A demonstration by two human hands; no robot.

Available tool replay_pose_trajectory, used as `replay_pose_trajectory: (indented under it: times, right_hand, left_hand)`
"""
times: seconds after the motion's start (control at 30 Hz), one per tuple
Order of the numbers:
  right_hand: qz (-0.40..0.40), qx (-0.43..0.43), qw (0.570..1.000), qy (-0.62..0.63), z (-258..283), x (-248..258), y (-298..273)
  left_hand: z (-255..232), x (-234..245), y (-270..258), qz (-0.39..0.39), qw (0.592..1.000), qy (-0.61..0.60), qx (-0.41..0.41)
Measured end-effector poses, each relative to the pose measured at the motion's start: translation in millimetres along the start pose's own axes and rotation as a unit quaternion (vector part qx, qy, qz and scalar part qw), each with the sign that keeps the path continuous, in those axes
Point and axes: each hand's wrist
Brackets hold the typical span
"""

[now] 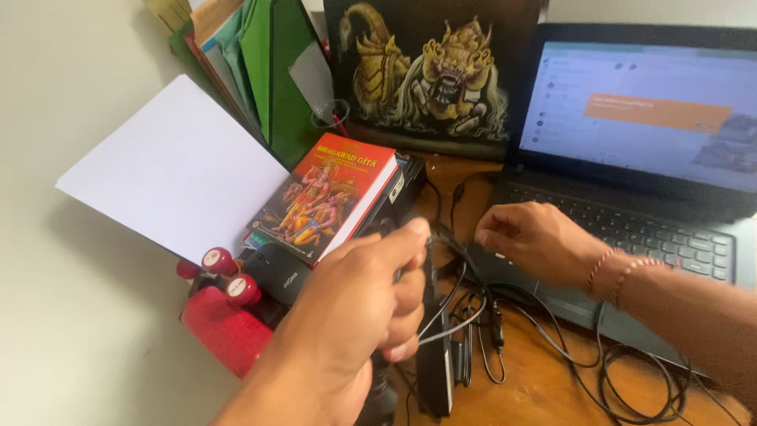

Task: The person unplugs a power cord from a power strip, then coils the cable neatly by hand. They place the coiled cable on a desk next to a laptop and other items, then pick up a second cable and coil it as well.

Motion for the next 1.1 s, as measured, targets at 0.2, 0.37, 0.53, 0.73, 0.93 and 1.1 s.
replay_pose_trajectory:
  times: [0.2, 0.37, 0.53, 0.73, 0.93, 1.1]
  right_hand:
    - [0.020, 0.059, 0.994, -0.089, -35.8, -8.7, 49.7]
    - [0.002, 0.060, 0.991, -0.119, -50.8, -6.0, 78.1]
    - [0.011, -0.026, 0.989, -0.145, -46.3, -2.5, 83.8]
    - [0.014, -0.015, 0.980, -0.197, -49.8, 9.6, 107.4]
    - [0.003, -0.006, 0.965, -0.264, -62.5, 5.4, 132.2]
    - [-0.023, -0.001, 0.969, -0.246, -63.2, -3.0, 142.0]
  left_hand:
    - [-5.4, -9.7, 26.5, -0.049, 0.997, 0.042, -0.042]
    - [-7.4, 1.6, 35.6, -0.019, 0.995, 0.044, -0.084]
    - [-0.8, 1.1, 42.9, -0.028, 0.995, 0.054, -0.085]
    - [5.5, -5.0, 49.3, -0.038, 0.997, 0.041, -0.052]
    - [10.3, -12.1, 49.6, -0.075, 0.996, 0.054, -0.006]
    - [24.0, -5.1, 45.5, -0.077, 0.996, 0.051, 0.013]
Point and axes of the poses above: each hand's wrist, its own y-axis towards the middle knuckle, its own x-axis out of the back of the hand, z = x × y, and after that the axes turned 5 degrees about z, right-handed
